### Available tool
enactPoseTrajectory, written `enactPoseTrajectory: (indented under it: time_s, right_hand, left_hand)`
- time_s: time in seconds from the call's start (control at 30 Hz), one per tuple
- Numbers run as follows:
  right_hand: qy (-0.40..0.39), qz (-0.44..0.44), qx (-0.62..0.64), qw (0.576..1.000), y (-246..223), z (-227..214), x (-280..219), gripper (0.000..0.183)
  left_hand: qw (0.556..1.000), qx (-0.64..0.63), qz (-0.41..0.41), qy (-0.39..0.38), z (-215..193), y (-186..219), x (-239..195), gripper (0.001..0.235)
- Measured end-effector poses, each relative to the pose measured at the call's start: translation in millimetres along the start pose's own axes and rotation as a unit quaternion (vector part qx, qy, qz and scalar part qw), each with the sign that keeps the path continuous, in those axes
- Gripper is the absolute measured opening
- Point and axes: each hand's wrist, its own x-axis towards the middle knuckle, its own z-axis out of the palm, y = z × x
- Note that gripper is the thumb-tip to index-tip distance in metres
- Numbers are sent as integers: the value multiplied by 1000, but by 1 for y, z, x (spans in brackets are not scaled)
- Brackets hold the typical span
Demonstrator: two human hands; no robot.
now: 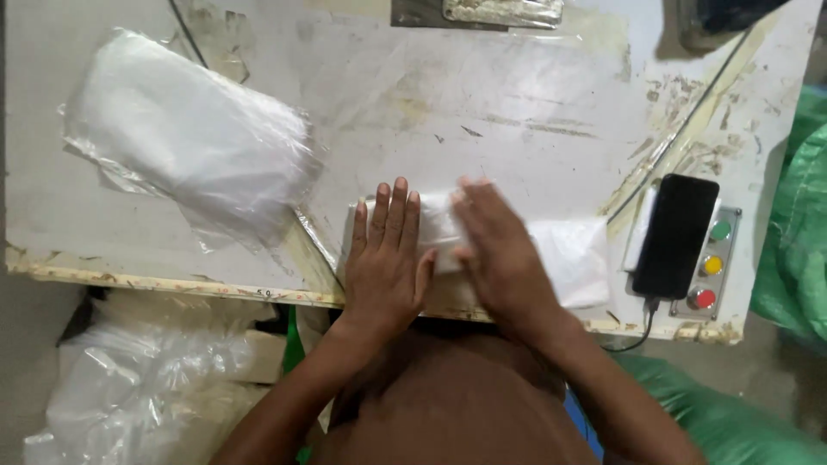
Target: Folding and stacking small plastic bags on a workbench
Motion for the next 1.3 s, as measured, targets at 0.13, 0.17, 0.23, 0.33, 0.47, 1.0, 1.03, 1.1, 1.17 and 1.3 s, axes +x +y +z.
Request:
enactPoseTrajectory:
  time_s: [0.13, 0.17, 0.23, 0.33, 0.47, 1.0, 1.03, 1.1, 1.17, 1.3]
  right_hand:
    - [-115, -150, -260, 947, 20, 52, -26, 89]
    - [-126, -140, -299, 935, 21, 53, -32, 96]
    - [-105, -134, -292, 941, 32, 46, -7, 86]
    - [-97, -100, -307, 942, 39, 33, 0, 76]
    - [-92, -40, -349, 932, 42, 17, 7, 72]
    - [-131, -46, -130, 982, 51, 21, -17, 42]
    - [-157, -40, -127, 979, 54, 25, -18, 40]
    - [-168, -41, -134, 976, 52, 27, -18, 37]
    - [-110, -97, -25, 989, 41, 26, -19, 12]
    - [-230, -129, 3, 965, 25, -12, -13, 26]
  left_hand:
    - [999, 48, 19, -17, 10, -5, -5, 75]
    - [998, 64, 12, -21, 9, -2, -9, 76]
    - [998, 59, 10, -22, 0, -7, 9, 73]
    - [999, 46, 3, -16, -6, -3, 6, 70]
    - [1000, 4, -10, 29, -3, -12, 13, 58]
    - [992, 1, 58, -111, -10, -7, 36, 42]
    - [989, -29, 72, -125, -8, -8, 34, 37]
    - [986, -52, 97, -126, -11, -3, 30, 31]
    - [968, -106, 126, -188, -17, 7, 22, 9]
    - [962, -181, 171, -109, -43, 18, 19, 7]
